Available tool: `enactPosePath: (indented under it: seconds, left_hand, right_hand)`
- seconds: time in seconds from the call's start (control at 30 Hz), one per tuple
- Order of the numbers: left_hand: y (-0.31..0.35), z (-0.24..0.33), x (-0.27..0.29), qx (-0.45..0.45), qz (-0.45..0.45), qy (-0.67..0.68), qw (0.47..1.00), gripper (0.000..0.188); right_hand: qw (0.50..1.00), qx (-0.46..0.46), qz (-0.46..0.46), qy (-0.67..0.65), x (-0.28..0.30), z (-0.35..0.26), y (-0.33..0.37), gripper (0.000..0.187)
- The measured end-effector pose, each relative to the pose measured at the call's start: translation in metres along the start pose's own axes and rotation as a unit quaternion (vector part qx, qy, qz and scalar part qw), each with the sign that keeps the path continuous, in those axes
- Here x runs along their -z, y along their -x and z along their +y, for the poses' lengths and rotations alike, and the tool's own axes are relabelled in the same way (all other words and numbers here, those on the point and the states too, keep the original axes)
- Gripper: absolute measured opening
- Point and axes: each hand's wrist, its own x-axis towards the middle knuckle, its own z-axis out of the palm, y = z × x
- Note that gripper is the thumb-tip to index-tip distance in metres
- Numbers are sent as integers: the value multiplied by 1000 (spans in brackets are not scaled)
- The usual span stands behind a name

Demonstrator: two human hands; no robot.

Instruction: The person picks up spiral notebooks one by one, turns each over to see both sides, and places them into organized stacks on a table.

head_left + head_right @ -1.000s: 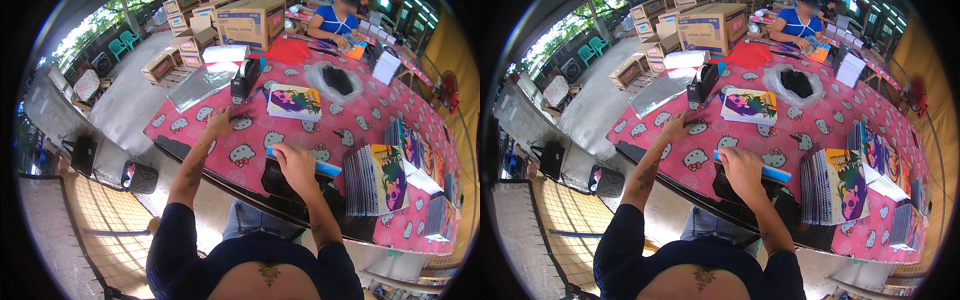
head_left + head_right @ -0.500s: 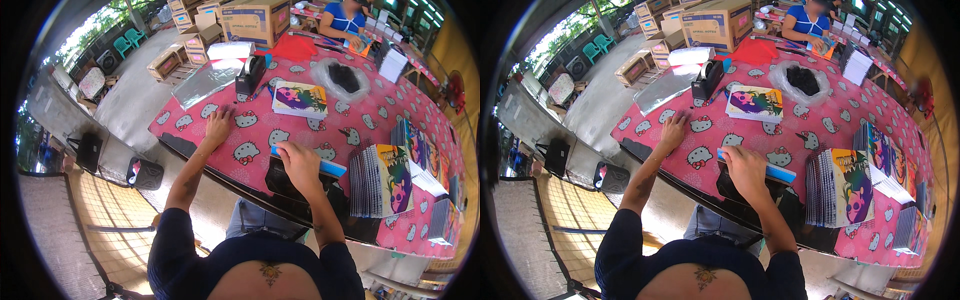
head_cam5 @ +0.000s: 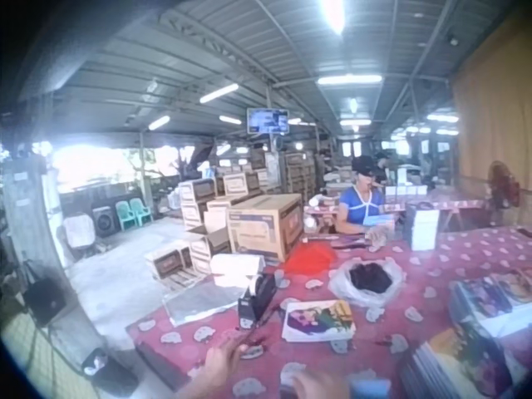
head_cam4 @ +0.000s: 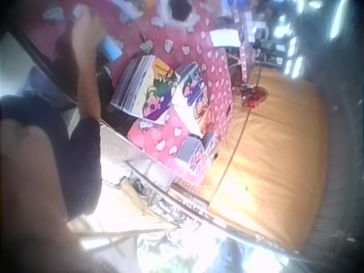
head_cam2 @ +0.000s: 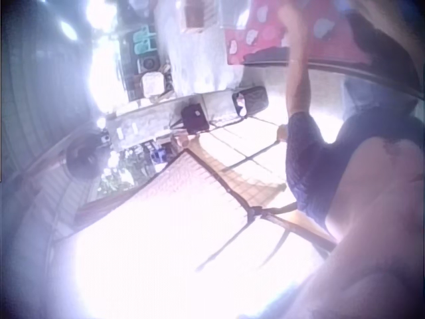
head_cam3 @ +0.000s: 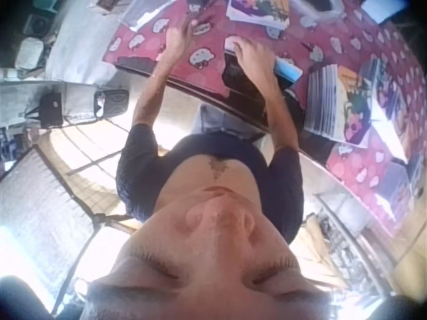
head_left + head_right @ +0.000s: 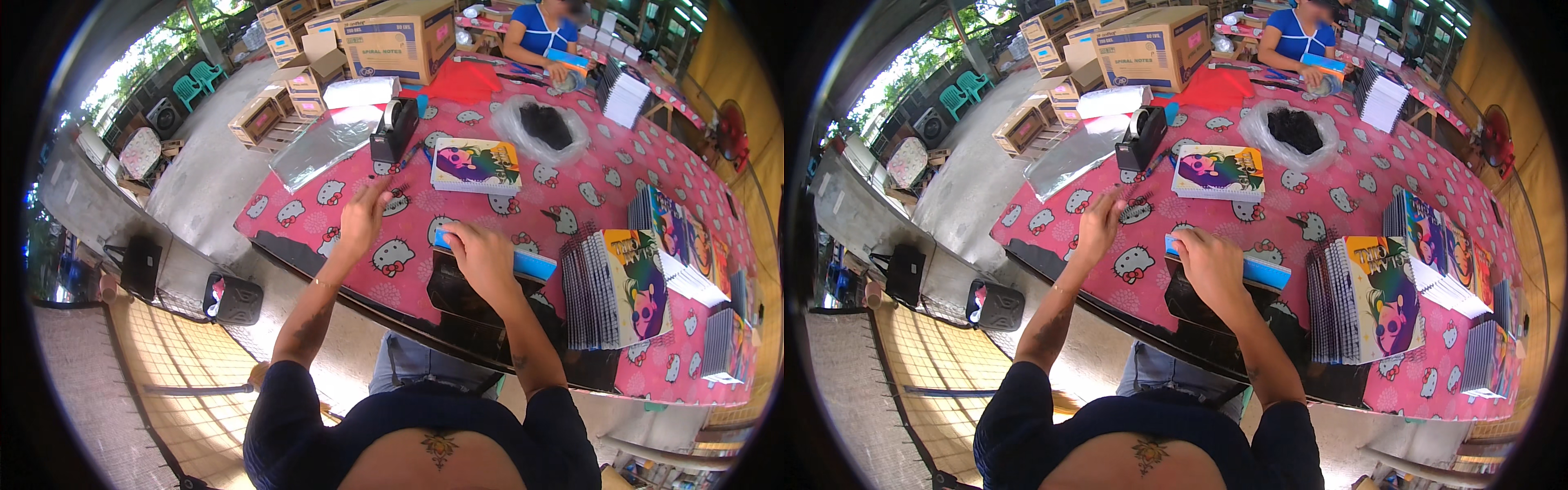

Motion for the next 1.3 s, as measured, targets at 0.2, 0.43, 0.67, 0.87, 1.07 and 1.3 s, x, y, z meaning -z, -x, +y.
enactPosePath:
  seconds: [0.2, 0.43, 0.67, 0.87, 1.07, 1.3]
  left_hand:
    - [48, 72, 20, 15, -39, 215, 976, 18]
    - [45, 87, 16, 13, -33, 198, 980, 11]
    - [41, 80, 11, 112, -102, 120, 981, 18]
    - [16, 81, 31, -97, -119, 168, 974, 22]
    - [-6, 79, 18, -222, -142, 128, 956, 29]
    - [-9, 58, 11, -135, -272, 166, 938, 36]
  right_hand:
    - [1000, -3, -6, 9, 3, -8, -1, 12]
    - [1000, 5, 0, 25, 3, -9, 0, 11]
    - [999, -2, -18, 28, 5, -12, 0, 13]
    - [997, 53, 14, 59, 28, -9, 1, 13]
    - [995, -23, -65, 65, 31, 1, 10, 11]
    - [995, -30, -74, 52, 33, 0, 5, 11]
